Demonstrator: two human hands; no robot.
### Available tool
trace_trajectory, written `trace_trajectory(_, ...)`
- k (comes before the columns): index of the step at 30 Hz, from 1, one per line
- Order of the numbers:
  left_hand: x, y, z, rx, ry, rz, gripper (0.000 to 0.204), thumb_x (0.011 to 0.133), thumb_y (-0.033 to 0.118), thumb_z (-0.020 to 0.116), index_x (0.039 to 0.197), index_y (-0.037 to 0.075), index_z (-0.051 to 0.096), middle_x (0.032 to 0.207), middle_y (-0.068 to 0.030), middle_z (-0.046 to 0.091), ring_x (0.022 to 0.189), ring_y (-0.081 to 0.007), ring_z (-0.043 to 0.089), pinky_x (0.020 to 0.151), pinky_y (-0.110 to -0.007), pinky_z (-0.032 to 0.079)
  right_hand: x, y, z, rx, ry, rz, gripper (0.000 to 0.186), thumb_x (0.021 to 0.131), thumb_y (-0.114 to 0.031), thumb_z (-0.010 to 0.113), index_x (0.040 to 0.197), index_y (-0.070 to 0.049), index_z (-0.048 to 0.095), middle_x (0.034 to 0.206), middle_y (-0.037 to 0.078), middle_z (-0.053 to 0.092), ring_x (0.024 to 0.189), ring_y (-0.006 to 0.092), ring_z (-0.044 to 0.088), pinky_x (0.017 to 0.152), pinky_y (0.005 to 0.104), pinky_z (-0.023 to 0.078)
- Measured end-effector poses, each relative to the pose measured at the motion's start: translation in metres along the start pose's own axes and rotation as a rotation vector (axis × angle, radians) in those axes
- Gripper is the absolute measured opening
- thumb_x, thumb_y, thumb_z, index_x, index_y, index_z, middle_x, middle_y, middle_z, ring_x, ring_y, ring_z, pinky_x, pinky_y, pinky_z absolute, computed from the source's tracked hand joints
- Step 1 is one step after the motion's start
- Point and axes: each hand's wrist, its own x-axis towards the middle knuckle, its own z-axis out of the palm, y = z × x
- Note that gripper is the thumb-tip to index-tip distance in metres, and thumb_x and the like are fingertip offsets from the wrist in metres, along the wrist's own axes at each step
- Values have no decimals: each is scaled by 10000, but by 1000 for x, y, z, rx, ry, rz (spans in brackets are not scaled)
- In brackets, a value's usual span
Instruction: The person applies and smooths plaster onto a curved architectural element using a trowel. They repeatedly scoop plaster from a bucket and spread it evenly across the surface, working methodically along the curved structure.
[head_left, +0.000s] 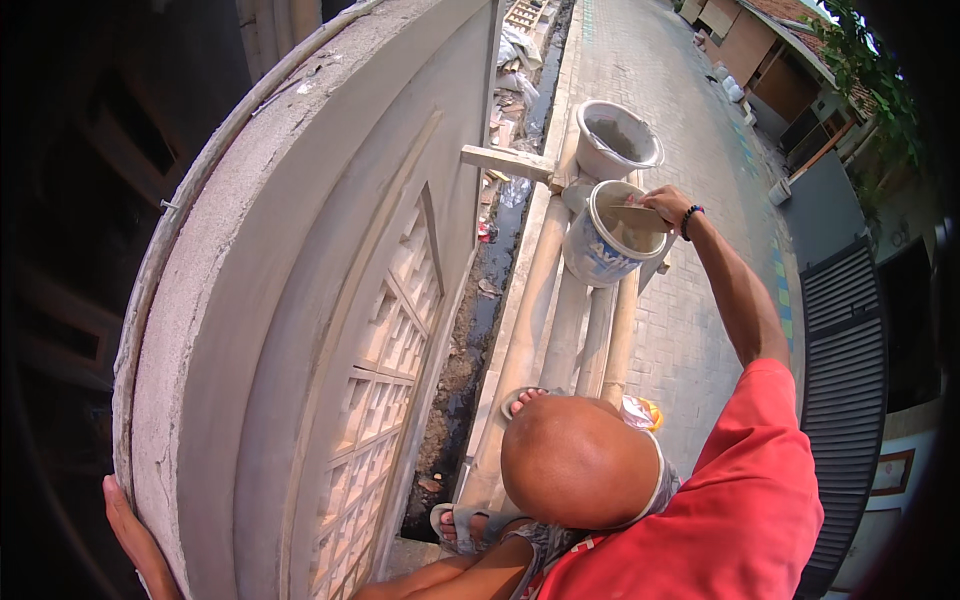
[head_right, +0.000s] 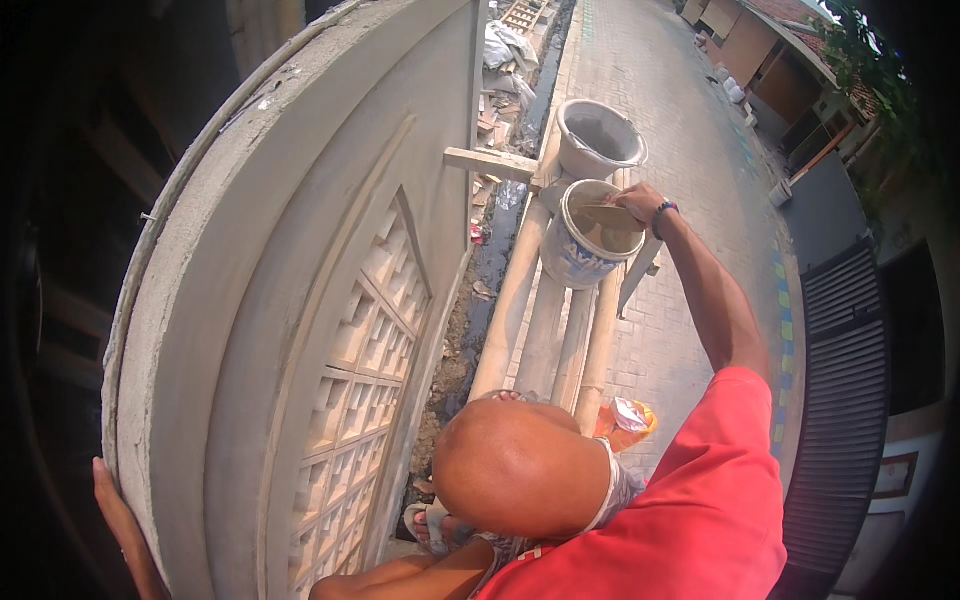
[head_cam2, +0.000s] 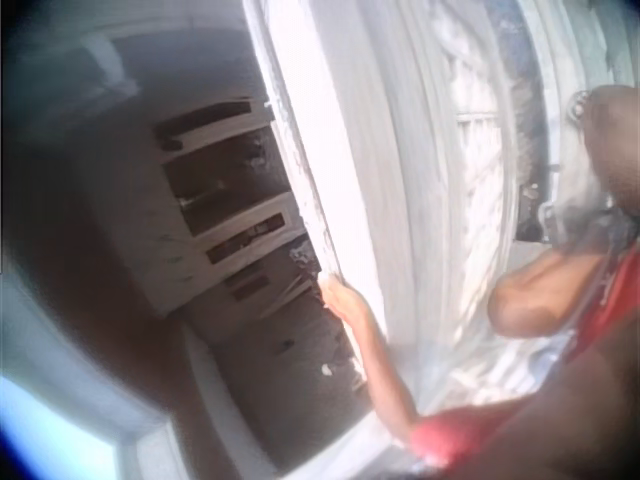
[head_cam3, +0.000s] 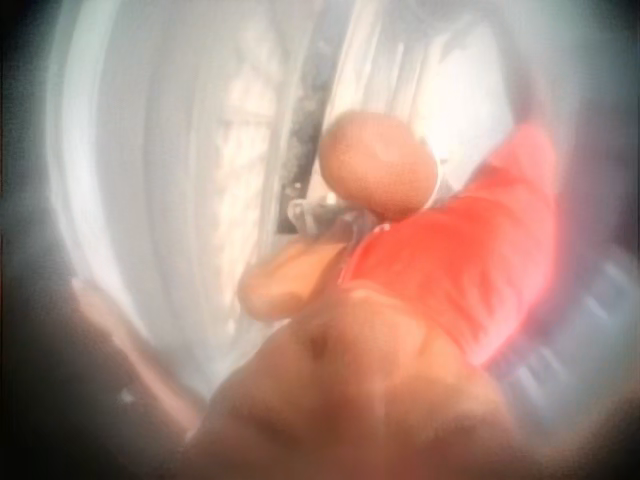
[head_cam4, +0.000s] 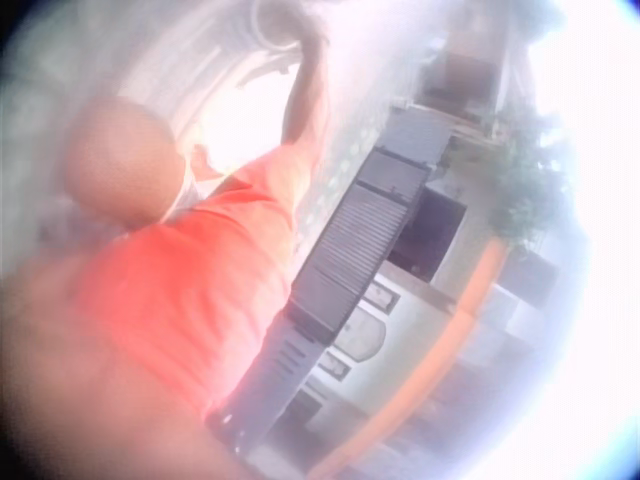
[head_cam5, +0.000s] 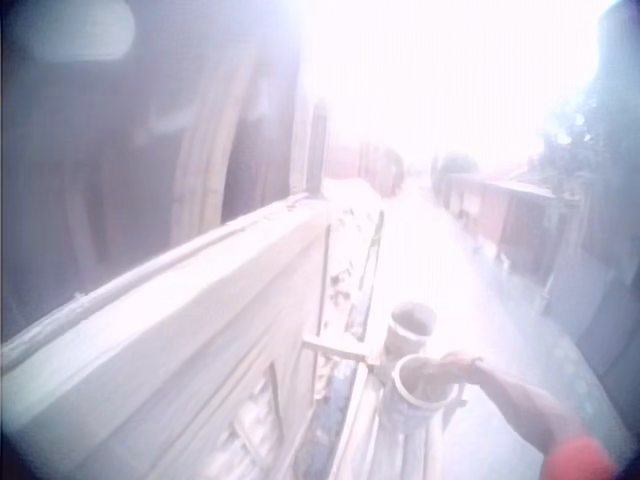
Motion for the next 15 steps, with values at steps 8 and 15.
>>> trace_trajectory(8,-11,20,13,147,13,-22,736,1037,551,436,1430,-70,472,1452,-204,500,1367,-288,446,1164,-363,294,81,45,33,-514,-404,-355,176,778,-160,670,882,-64,776,810,73,712,679,213,677,611,347,550)
trace_trajectory(15,-4,30,24,211,-25,-73,710,1042,536,433,1410,-69,487,1420,-199,518,1333,-282,464,1142,-364,313,102,78,69,-746,-539,-643,390,784,-194,644,1140,-57,723,1111,140,703,976,275,683,794,318,573)
